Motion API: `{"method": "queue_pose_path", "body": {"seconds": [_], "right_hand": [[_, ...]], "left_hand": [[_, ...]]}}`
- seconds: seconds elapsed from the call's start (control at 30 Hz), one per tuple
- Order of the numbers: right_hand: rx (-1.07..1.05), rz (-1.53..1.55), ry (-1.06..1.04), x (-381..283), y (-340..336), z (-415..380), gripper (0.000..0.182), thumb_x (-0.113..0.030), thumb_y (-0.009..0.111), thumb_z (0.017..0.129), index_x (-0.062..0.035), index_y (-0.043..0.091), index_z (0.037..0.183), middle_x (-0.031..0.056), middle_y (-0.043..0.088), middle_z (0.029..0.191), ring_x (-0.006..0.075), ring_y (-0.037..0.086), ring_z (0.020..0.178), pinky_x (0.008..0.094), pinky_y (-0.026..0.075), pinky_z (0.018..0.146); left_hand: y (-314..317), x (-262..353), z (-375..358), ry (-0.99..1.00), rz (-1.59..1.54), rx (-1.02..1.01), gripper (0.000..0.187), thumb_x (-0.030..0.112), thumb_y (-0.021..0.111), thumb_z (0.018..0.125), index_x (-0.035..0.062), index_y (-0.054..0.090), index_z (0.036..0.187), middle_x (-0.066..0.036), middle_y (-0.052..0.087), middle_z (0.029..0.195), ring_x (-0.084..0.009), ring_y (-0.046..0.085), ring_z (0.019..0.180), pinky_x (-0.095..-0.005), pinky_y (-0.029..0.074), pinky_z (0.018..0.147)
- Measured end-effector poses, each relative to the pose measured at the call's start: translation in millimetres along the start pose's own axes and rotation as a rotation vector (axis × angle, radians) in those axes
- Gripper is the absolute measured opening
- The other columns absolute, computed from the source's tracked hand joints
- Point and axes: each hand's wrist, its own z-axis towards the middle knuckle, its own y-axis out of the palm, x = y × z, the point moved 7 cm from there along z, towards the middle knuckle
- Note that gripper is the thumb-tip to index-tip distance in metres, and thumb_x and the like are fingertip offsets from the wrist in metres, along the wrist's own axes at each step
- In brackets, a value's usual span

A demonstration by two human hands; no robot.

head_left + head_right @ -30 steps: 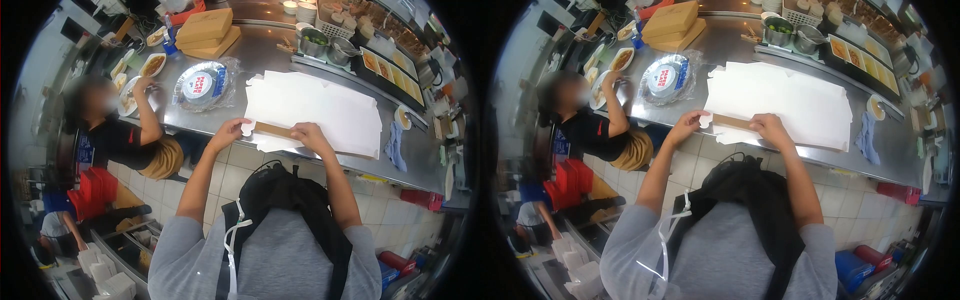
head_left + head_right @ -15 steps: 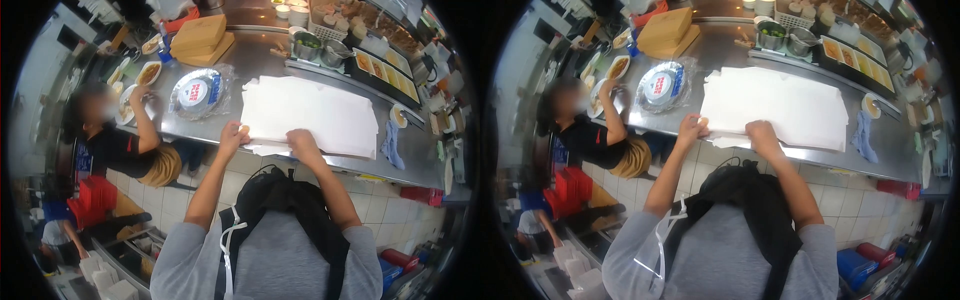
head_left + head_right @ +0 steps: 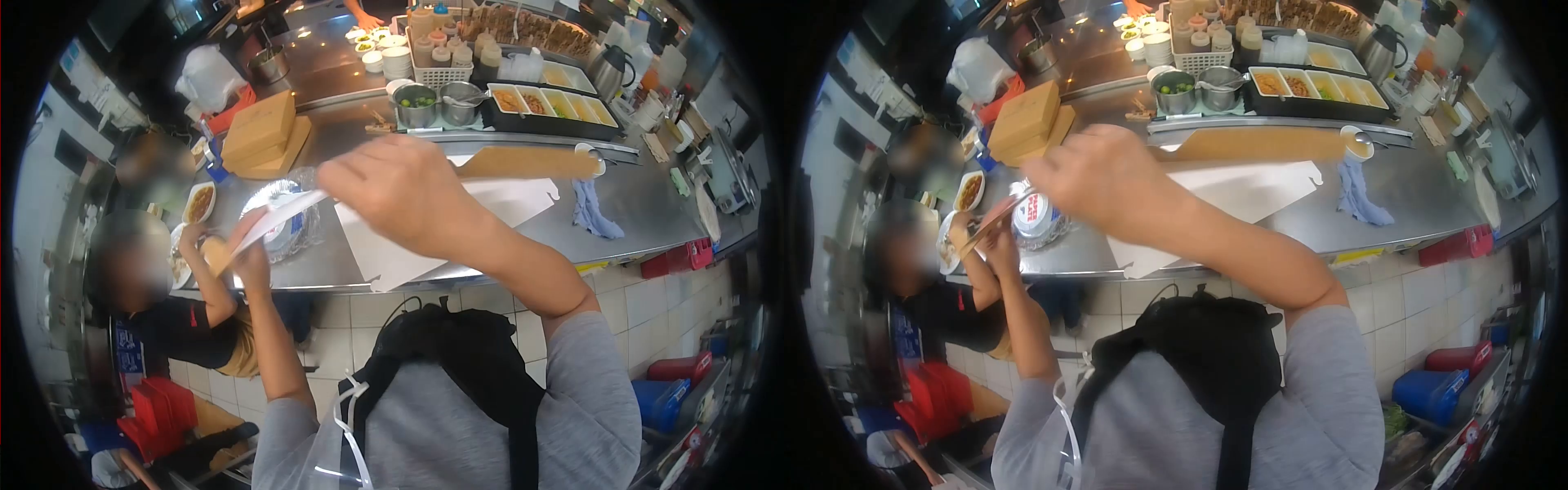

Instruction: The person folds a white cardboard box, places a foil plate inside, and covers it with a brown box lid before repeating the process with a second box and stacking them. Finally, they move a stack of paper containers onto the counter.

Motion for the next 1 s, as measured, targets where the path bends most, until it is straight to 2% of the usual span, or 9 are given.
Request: {"method": "queue_pose_path", "body": {"seconds": [0.17, 0.23, 0.3, 0.47, 0.57, 0.67, 0.7, 0.8, 1.0], "right_hand": [[0.362, 0.046, -0.399, -44.7, -36.0, -0.5, 0.012, -0.013, 0.061, 0.067, -0.0102, 0.050, 0.066, 0.0021, 0.062, 0.077, 0.0174, 0.062, 0.076, 0.0307, 0.050, 0.073], [0.355, 0.104, -0.445, -41.6, -37.1, -15.2, 0.016, -0.011, 0.062, 0.068, -0.0099, 0.047, 0.061, 0.0046, 0.064, 0.083, 0.0181, 0.062, 0.080, 0.0314, 0.050, 0.077], [0.316, 0.106, -0.468, -30.0, -23.3, -40.8, 0.018, -0.008, 0.062, 0.070, -0.0098, 0.047, 0.060, 0.0056, 0.065, 0.086, 0.0187, 0.063, 0.084, 0.0321, 0.049, 0.079], [0.015, -0.048, -0.169, 48.3, 52.8, -147.9, 0.008, -0.008, 0.061, 0.071, -0.0102, 0.054, 0.070, 0.0054, 0.065, 0.094, 0.0184, 0.062, 0.092, 0.0379, 0.044, 0.090], [-0.519, 0.042, 0.279, 90.4, 102.5, -224.4, 0.020, -0.014, 0.063, 0.066, -0.0134, 0.063, 0.086, 0.0061, 0.060, 0.098, 0.0223, 0.054, 0.102, 0.0475, 0.025, 0.104], [-0.281, 0.445, 0.223, 52.5, 108.8, -234.6, 0.025, -0.011, 0.063, 0.059, -0.0098, 0.062, 0.083, 0.0068, 0.059, 0.087, 0.0273, 0.055, 0.090, 0.0428, 0.038, 0.084], [-0.422, 0.471, 0.191, 38.7, 125.2, -237.3, 0.026, -0.017, 0.067, 0.059, -0.0099, 0.063, 0.084, 0.0075, 0.058, 0.082, 0.0287, 0.054, 0.086, 0.0412, 0.039, 0.081], [-0.526, 0.249, 0.243, 19.9, 147.1, -263.2, 0.043, -0.035, 0.077, 0.054, -0.0157, 0.063, 0.090, 0.0038, 0.054, 0.092, 0.0262, 0.050, 0.095, 0.0438, 0.037, 0.080], [-0.560, 0.221, 0.361, 35.8, 177.5, -288.8, 0.048, -0.036, 0.078, 0.052, -0.0178, 0.064, 0.094, 0.0029, 0.050, 0.095, 0.0247, 0.044, 0.102, 0.0432, 0.037, 0.080]], "left_hand": [[-47.0, 66.5, -26.4, 0.548, 0.513, 0.075, 0.030, 0.009, 0.064, 0.077, -0.0070, 0.059, 0.102, -0.019, 0.062, 0.096, -0.0291, 0.062, 0.085, -0.0333, 0.050, 0.079], [-21.6, 112.3, -56.2, 0.294, 0.479, 0.299, 0.034, 0.013, 0.069, 0.072, -0.0063, 0.059, 0.099, -0.018, 0.063, 0.094, -0.0295, 0.062, 0.086, -0.0339, 0.050, 0.075], [-2.8, 112.4, -105.2, 0.730, 0.625, 0.194, 0.032, 0.010, 0.069, 0.070, -0.0042, 0.060, 0.098, -0.018, 0.064, 0.096, -0.0280, 0.061, 0.090, -0.0350, 0.048, 0.074], [73.9, 77.1, -176.6, 0.624, 0.467, -0.352, 0.030, 0.000, 0.057, 0.076, 0.0004, 0.061, 0.106, -0.015, 0.062, 0.104, -0.0277, 0.058, 0.095, -0.0395, 0.045, 0.080], [136.8, 35.6, -201.1, 0.561, 0.461, -0.659, 0.038, -0.003, 0.053, 0.074, 0.0005, 0.059, 0.111, -0.017, 0.057, 0.113, -0.0300, 0.056, 0.099, -0.0406, 0.044, 0.083], [164.1, 12.6, -220.7, 0.567, 0.372, -0.756, 0.043, -0.005, 0.051, 0.071, -0.0010, 0.056, 0.113, -0.015, 0.057, 0.114, -0.0335, 0.053, 0.103, -0.0428, 0.042, 0.087], [170.4, 9.1, -228.2, 0.597, 0.400, -0.828, 0.042, -0.002, 0.049, 0.072, -0.0011, 0.056, 0.114, -0.015, 0.056, 0.116, -0.0349, 0.052, 0.103, -0.0431, 0.041, 0.088], [183.2, -2.7, -244.6, 0.694, 0.358, -0.775, 0.040, 0.009, 0.056, 0.074, -0.0007, 0.057, 0.113, -0.017, 0.059, 0.109, -0.0325, 0.054, 0.098, -0.0412, 0.043, 0.084], [246.5, -3.6, -250.7, 0.710, 0.137, -0.986, 0.039, 0.009, 0.056, 0.074, -0.0008, 0.058, 0.112, -0.017, 0.059, 0.107, -0.0317, 0.055, 0.096, -0.0406, 0.044, 0.083]]}}
